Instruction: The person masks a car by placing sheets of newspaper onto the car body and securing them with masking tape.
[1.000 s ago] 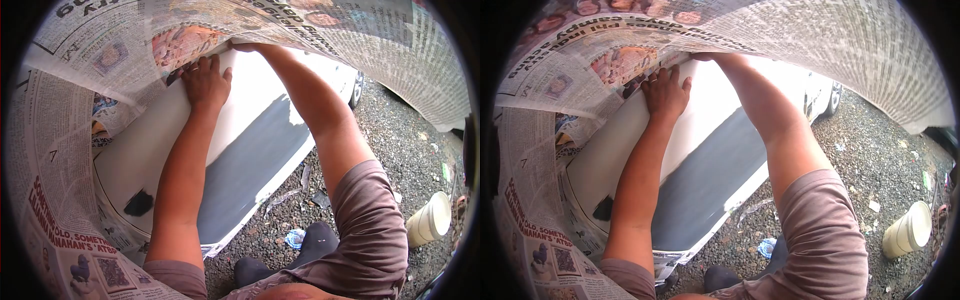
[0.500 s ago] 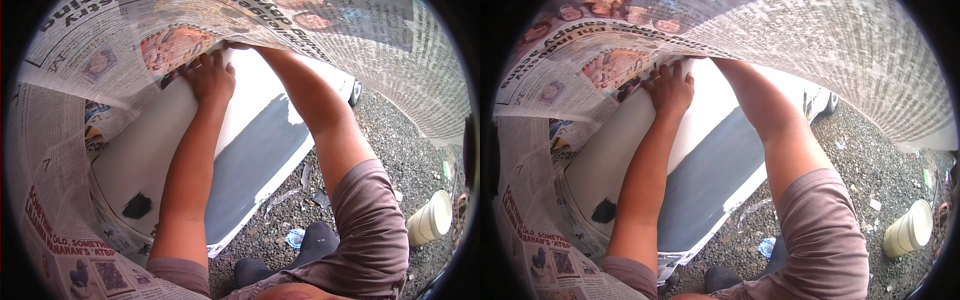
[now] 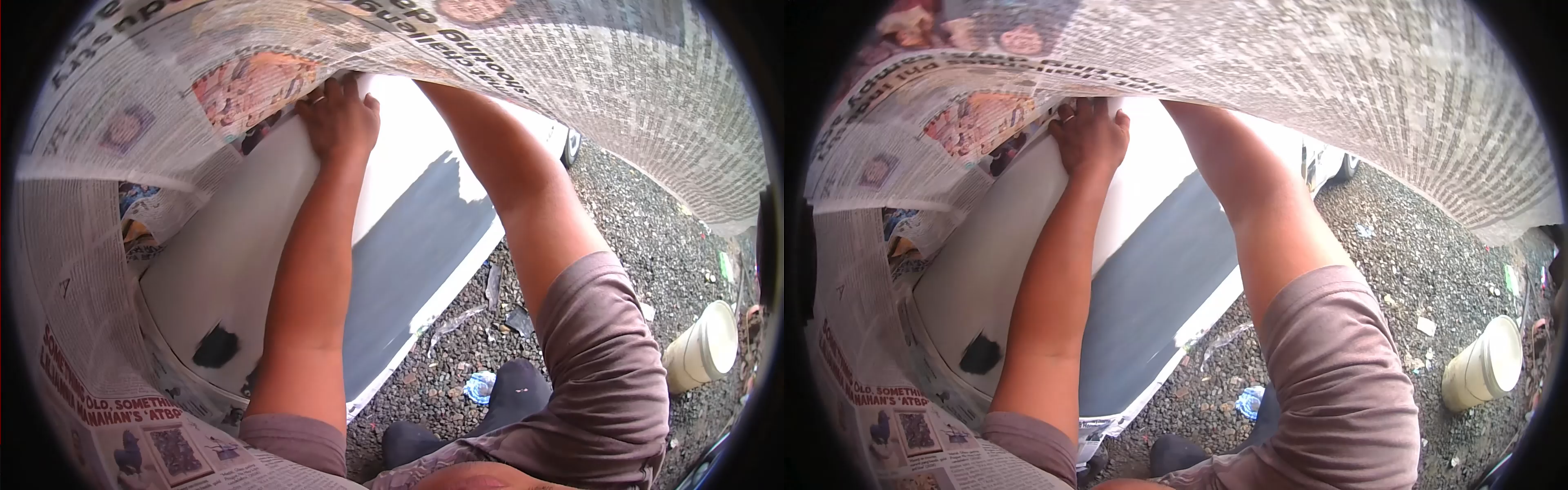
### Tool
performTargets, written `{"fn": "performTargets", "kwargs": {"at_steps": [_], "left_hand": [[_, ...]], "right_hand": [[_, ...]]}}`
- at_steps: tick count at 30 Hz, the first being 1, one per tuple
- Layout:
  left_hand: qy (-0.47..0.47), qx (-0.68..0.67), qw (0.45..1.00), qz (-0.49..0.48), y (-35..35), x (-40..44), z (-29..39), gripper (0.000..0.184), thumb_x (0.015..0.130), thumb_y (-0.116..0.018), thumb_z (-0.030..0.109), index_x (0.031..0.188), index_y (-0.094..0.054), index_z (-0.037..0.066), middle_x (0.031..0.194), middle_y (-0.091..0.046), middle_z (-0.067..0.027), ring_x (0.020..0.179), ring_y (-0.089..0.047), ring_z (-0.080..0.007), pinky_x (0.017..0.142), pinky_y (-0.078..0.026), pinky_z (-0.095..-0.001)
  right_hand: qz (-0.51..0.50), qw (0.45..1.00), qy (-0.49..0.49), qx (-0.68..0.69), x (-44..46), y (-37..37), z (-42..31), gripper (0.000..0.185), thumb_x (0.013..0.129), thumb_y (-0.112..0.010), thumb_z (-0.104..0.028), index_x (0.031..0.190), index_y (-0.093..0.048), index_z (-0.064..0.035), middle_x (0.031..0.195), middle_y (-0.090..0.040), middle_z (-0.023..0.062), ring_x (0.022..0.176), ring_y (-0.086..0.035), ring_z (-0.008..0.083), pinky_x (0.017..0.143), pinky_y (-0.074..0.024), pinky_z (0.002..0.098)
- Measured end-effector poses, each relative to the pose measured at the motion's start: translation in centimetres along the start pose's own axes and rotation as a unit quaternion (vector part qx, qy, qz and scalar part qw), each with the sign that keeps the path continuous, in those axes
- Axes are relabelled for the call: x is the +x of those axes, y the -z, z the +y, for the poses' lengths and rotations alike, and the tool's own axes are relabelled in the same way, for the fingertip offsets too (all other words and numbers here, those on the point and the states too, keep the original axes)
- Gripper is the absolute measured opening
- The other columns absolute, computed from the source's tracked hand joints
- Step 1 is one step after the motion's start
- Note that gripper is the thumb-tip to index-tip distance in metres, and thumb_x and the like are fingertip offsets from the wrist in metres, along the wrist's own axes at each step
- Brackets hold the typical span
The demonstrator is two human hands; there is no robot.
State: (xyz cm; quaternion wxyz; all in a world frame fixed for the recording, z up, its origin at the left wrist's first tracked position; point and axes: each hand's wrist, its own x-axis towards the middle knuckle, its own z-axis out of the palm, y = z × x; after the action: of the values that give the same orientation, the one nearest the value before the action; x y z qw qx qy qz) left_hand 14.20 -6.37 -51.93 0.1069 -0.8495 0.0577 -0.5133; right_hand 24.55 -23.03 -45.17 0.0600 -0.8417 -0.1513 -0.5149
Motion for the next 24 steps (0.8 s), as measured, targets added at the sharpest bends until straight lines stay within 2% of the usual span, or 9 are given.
{"fn": "performTargets", "kwargs": {"at_steps": [7, 12, 14, 15, 17, 20, 22, 24], "left_hand": [[0.001, 0.018, 1.000, 0.016, -0.1, -0.1, 0.1, 0.053, 0.107, -0.048, 0.048, 0.149, -0.057, 0.018, 0.152, -0.056, -0.0105, 0.148, -0.046, -0.0348, 0.123, -0.023, -0.0664], [-0.004, 0.020, 1.000, -0.015, 0.1, -0.1, 0.0, 0.057, 0.105, -0.048, 0.054, 0.148, -0.059, 0.018, 0.154, -0.054, -0.0125, 0.146, -0.048, -0.0342, 0.122, -0.022, -0.0678], [-0.026, -0.011, 1.000, 0.011, 0.3, -0.4, -0.2, 0.060, 0.101, -0.058, 0.049, 0.147, -0.059, 0.012, 0.148, -0.059, -0.0202, 0.136, -0.055, -0.0404, 0.112, -0.037, -0.0590], [-0.028, -0.007, 1.000, 0.009, 0.7, -0.7, -0.4, 0.060, 0.101, -0.058, 0.049, 0.147, -0.059, 0.012, 0.148, -0.059, -0.0202, 0.136, -0.055, -0.0404, 0.112, -0.037, -0.0590], [-0.040, -0.181, 0.982, 0.025, 1.9, -0.8, -0.5, 0.057, 0.099, -0.060, 0.044, 0.144, -0.060, 0.009, 0.147, -0.059, -0.0217, 0.135, -0.055, -0.0413, 0.114, -0.037, -0.0577], [-0.008, -0.181, 0.980, 0.085, 0.5, 0.6, 0.5, 0.049, 0.099, -0.061, 0.037, 0.135, -0.064, 0.004, 0.145, -0.060, -0.0228, 0.134, -0.056, -0.0408, 0.118, -0.038, -0.0520], [0.001, -0.208, 0.975, 0.079, 0.8, 0.2, 0.3, 0.048, 0.099, -0.061, 0.035, 0.133, -0.065, 0.002, 0.145, -0.060, -0.0229, 0.133, -0.056, -0.0405, 0.119, -0.039, -0.0501], [0.002, -0.237, 0.971, 0.039, 2.6, 0.1, -0.4, 0.049, 0.098, -0.061, 0.036, 0.134, -0.064, 0.003, 0.145, -0.060, -0.0225, 0.133, -0.056, -0.0402, 0.119, -0.039, -0.0499]], "right_hand": [[0.013, 1.000, -0.002, 0.025, -0.5, 0.5, 0.1, 0.057, 0.095, -0.070, -0.031, 0.148, -0.054, -0.0200, 0.104, -0.073, 0.0179, 0.099, -0.071, 0.0401, 0.087, -0.0563, 0.0514], [0.022, 0.999, 0.003, 0.040, -1.1, 0.7, -0.2, 0.058, 0.095, -0.070, -0.029, 0.149, -0.052, -0.0202, 0.100, -0.074, 0.0185, 0.096, -0.072, 0.0411, 0.084, -0.0572, 0.0517], [0.020, 0.998, 0.001, 0.053, -1.2, 0.8, -0.4, 0.058, 0.095, -0.070, -0.029, 0.150, -0.051, -0.0203, 0.099, -0.074, 0.0188, 0.094, -0.072, 0.0415, 0.083, -0.0575, 0.0519], [0.020, 0.998, -0.002, 0.062, -1.3, 0.8, -0.5, 0.058, 0.095, -0.070, -0.029, 0.150, -0.051, -0.0204, 0.098, -0.074, 0.0189, 0.093, -0.072, 0.0417, 0.083, -0.0577, 0.0519], [0.017, 0.996, -0.016, 0.091, -1.7, 1.3, -0.8, 0.059, 0.095, -0.070, -0.028, 0.150, -0.050, -0.0205, 0.096, -0.074, 0.0191, 0.092, -0.073, 0.0421, 0.082, -0.0580, 0.0520], [-0.001, 0.988, -0.045, 0.151, -1.9, 2.8, -1.6, 0.059, 0.096, -0.070, -0.028, 0.151, -0.049, -0.0206, 0.094, -0.075, 0.0195, 0.090, -0.074, 0.0427, 0.080, -0.0585, 0.0522], [-0.027, 0.978, -0.070, 0.194, -1.9, 4.7, -2.3, 0.060, 0.096, -0.069, -0.027, 0.151, -0.049, -0.0207, 0.092, -0.075, 0.0197, 0.088, -0.074, 0.0431, 0.079, -0.0589, 0.0523], [-0.088, 0.952, -0.138, 0.258, -3.0, 7.8, -2.5, 0.064, 0.095, -0.070, -0.026, 0.153, -0.044, -0.0211, 0.094, -0.075, 0.0217, 0.091, -0.074, 0.0438, 0.080, -0.0584, 0.0530]]}}
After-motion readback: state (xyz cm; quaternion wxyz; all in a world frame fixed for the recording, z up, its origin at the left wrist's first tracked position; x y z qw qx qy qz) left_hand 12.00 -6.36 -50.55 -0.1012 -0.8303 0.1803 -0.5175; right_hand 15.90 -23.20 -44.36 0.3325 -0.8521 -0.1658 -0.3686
